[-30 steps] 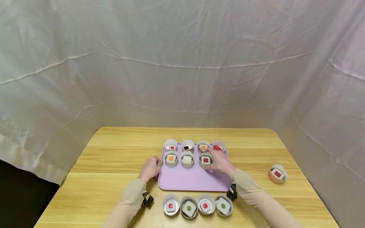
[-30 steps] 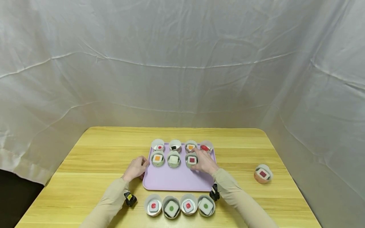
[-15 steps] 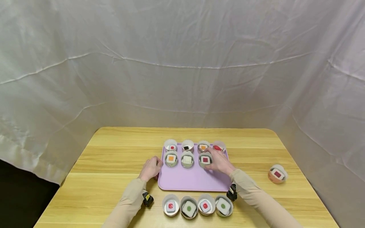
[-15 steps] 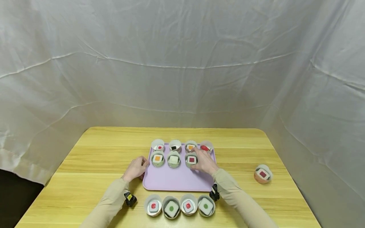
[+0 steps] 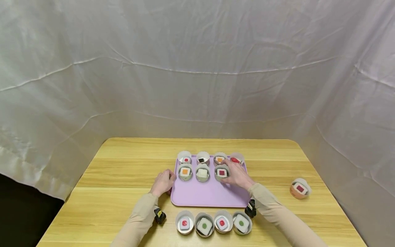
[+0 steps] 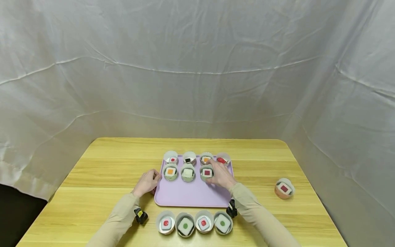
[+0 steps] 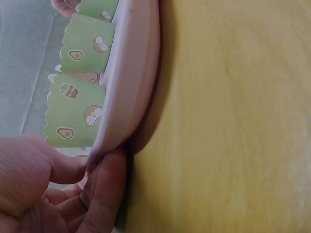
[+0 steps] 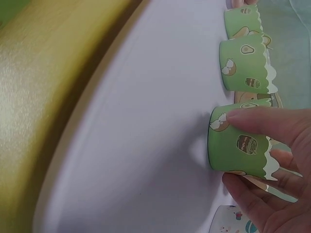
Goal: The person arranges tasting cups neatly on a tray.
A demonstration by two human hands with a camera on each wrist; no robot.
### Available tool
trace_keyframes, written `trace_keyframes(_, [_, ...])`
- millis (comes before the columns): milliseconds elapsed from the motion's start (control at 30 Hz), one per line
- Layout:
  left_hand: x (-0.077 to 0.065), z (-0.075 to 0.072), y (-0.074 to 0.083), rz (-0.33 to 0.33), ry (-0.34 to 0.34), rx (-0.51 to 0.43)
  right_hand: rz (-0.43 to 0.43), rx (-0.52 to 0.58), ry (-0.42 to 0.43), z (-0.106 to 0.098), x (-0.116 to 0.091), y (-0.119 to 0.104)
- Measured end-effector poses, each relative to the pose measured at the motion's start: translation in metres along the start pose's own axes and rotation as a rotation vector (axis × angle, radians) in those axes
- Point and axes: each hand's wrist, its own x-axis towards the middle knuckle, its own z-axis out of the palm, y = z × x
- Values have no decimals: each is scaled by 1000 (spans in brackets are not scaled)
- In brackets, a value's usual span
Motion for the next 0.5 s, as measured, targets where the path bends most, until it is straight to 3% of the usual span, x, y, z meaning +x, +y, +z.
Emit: trace_keyframes(500, [1,1,-2,35,23,7,-15,8,7,-2,0,-1])
